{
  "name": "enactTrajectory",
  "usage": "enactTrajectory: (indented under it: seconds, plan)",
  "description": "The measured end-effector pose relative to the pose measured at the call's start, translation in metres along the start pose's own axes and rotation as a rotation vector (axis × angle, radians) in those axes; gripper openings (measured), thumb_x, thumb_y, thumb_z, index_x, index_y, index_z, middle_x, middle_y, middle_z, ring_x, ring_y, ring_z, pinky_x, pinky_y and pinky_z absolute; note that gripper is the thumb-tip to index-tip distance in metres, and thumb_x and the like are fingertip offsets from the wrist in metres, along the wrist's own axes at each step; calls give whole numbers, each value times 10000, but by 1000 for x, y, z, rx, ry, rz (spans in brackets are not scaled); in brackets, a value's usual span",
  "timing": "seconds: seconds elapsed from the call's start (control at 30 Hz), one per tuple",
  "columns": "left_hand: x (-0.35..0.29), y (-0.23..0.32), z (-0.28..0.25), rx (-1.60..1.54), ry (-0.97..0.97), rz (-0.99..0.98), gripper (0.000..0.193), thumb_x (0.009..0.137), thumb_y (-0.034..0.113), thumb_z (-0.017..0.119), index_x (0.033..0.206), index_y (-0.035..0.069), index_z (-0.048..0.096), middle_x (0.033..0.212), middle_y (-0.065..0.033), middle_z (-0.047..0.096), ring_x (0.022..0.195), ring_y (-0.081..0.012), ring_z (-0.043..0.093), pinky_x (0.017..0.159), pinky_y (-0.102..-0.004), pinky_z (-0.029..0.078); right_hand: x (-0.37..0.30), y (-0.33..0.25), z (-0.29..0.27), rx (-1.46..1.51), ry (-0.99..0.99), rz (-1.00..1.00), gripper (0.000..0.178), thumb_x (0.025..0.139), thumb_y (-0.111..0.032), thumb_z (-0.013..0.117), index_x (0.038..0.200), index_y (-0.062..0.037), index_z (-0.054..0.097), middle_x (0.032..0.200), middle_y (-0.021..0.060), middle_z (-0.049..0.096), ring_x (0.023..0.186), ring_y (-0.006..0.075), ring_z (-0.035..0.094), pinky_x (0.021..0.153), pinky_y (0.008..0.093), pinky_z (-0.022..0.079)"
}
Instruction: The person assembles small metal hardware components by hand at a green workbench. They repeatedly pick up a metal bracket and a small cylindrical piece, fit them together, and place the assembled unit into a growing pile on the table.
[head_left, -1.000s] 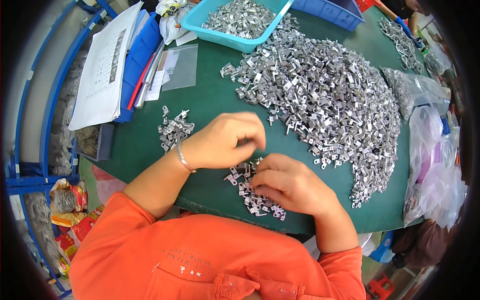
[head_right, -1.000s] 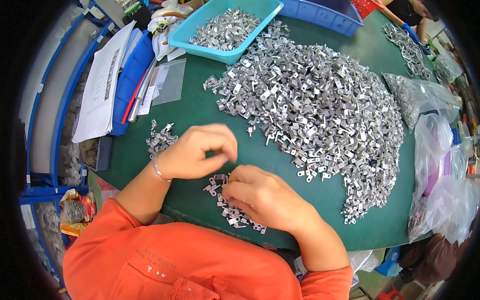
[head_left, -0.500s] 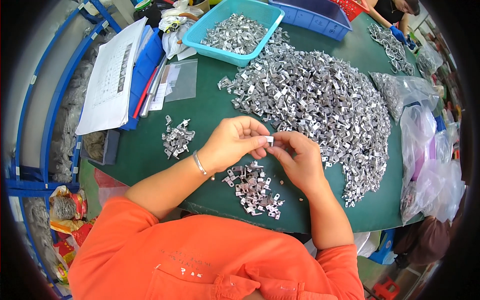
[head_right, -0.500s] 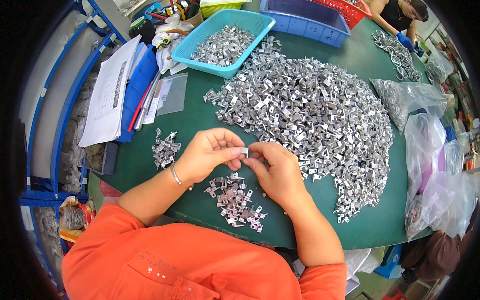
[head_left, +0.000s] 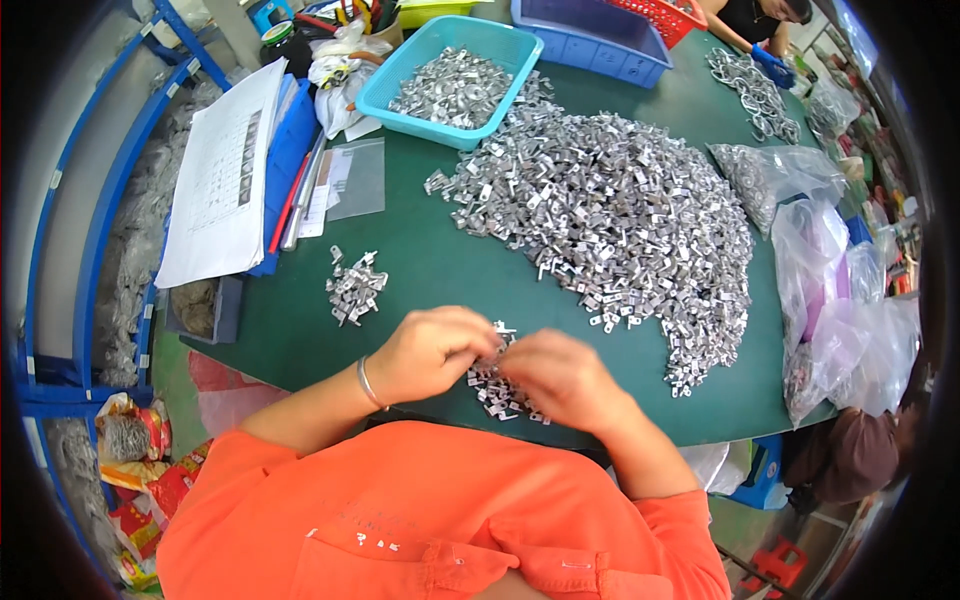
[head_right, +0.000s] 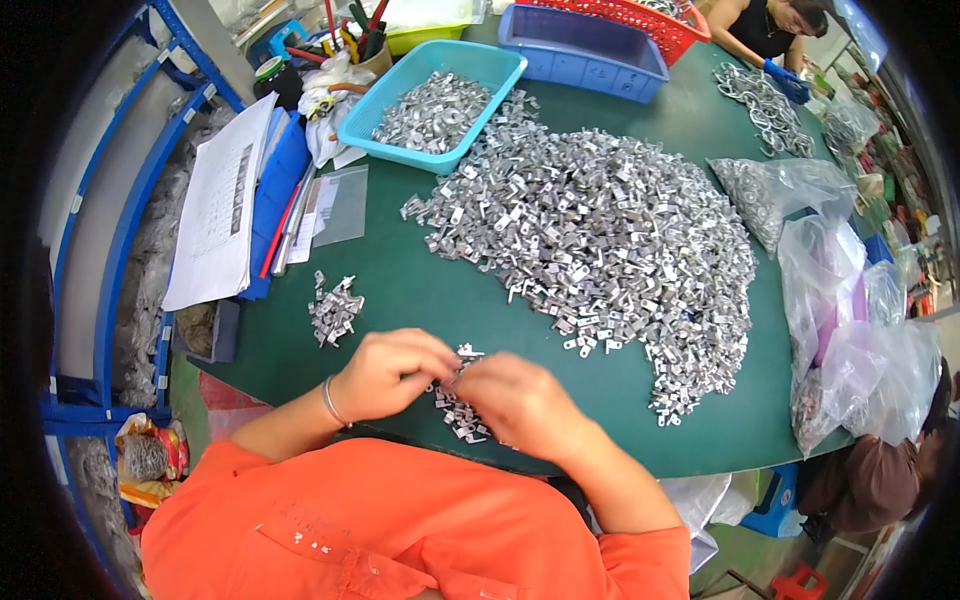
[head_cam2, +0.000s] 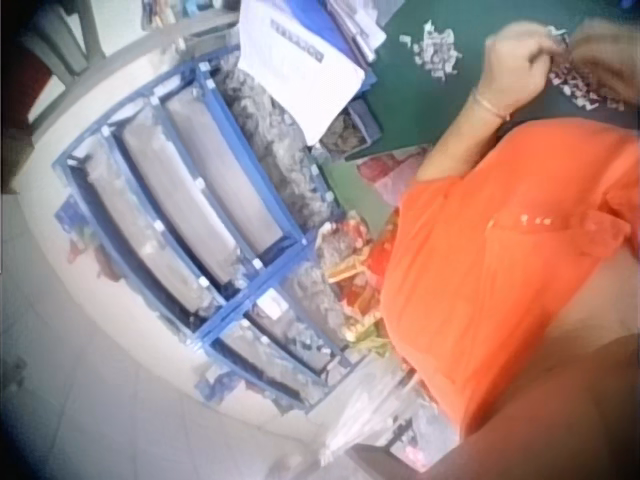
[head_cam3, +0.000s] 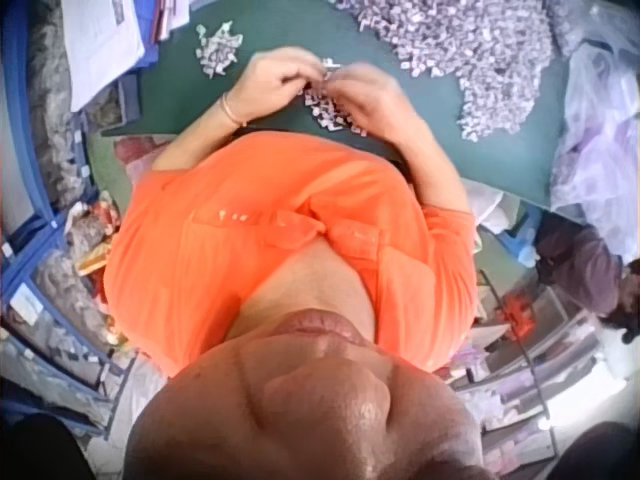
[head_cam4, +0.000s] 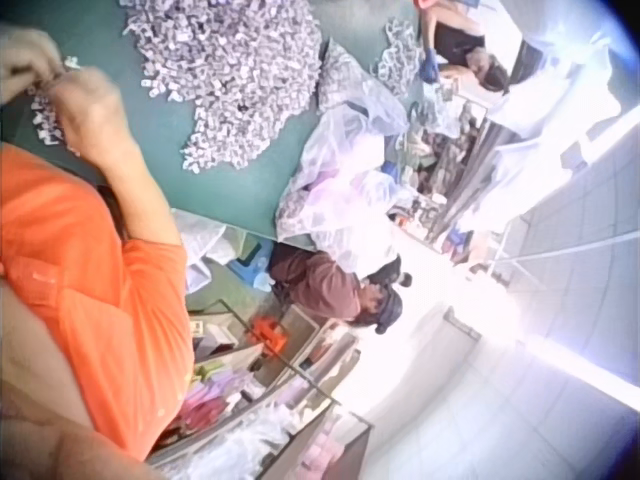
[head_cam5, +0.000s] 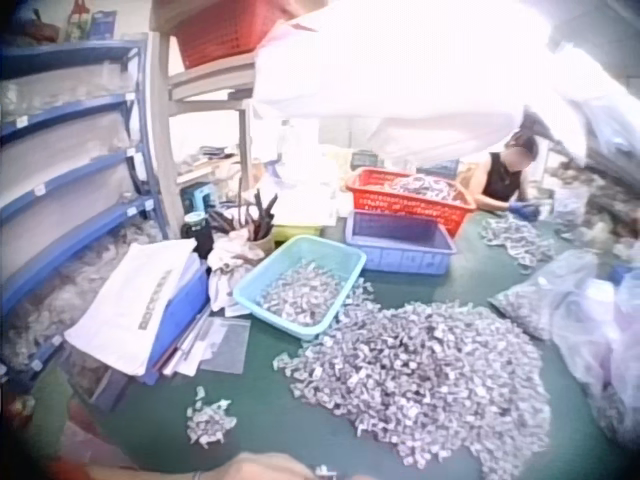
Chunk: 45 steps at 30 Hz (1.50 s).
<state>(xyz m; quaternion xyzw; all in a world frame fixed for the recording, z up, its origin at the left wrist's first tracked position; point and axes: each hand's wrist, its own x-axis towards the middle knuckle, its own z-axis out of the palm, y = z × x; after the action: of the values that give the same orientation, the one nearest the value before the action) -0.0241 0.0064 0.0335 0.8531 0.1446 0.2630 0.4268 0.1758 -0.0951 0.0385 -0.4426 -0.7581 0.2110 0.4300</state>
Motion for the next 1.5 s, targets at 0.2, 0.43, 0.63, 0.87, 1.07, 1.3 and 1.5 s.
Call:
enactTrajectory:
  seconds: [0.2, 0.43, 0.63, 0.87, 1.07, 1.3, 1.5]
  plan:
    - [-23, -10, 24, 73, 10, -78, 292, 882, 63, 573, 1172, 24, 582, 1292, -157, 547, 1175, -330, 520, 996, -407, 399, -44, 10, -15, -370, 201, 258, 118, 734, 16, 680, 839, -29, 651, 837, 117, 640, 760, 309, 613, 669, 396, 506]
    - [-10, -10, 43, 144, -141, 27, 382, 926, 183, 574, 1267, 20, 516, 1338, -154, 503, 1232, -324, 480, 1030, -418, 351, -32, 46, -24, -748, 297, 362, 210, 728, -77, 736, 909, -44, 636, 851, 96, 583, 788, 299, 556, 717, 403, 442]
    - [-8, -7, 41, 67, -97, -87, 337, 916, 182, 593, 1216, 29, 570, 1300, -131, 554, 1213, -300, 507, 1023, -396, 370, -25, 46, -36, -770, 201, 267, 195, 717, -55, 733, 887, -60, 638, 870, 72, 593, 804, 272, 562, 727, 390, 422]
    - [-7, -2, 45, 143, 84, -72, 302, 888, 143, 630, 1164, 26, 599, 1216, -122, 607, 1136, -282, 564, 982, -376, 411, -21, 19, -39, -187, 304, 405, 149, 745, 11, 725, 859, -21, 635, 847, 87, 658, 686, 180, 643, 580, 277, 525]
    - [14, 31, 47, -369, 220, -326, 252, 900, 46, 640, 1147, 14, 602, 974, -62, 638, 783, -71, 608, 674, -216, 504, -23, 2, -17, -21, 377, 359, 295, 726, 27, 761, 965, -14, 592, 861, 95, 652, 686, 165, 630, 607, 270, 519]
    - [11, 21, 23, -311, 168, -208, 100, 840, -1, 679, 934, 7, 645, 922, -73, 666, 819, -146, 648, 697, -267, 529, -11, -17, 0, -149, 238, 68, 244, 699, 151, 646, 877, -13, 616, 897, 127, 661, 791, 285, 641, 690, 343, 521]
    - [-28, -18, -49, 546, 571, -71, 127, 791, -34, 677, 903, 23, 658, 926, -108, 682, 873, -263, 654, 775, -345, 511, -37, -9, -10, -305, 354, 395, 147, 760, 116, 625, 843, -5, 622, 903, 140, 673, 796, 274, 655, 710, 315, 516]
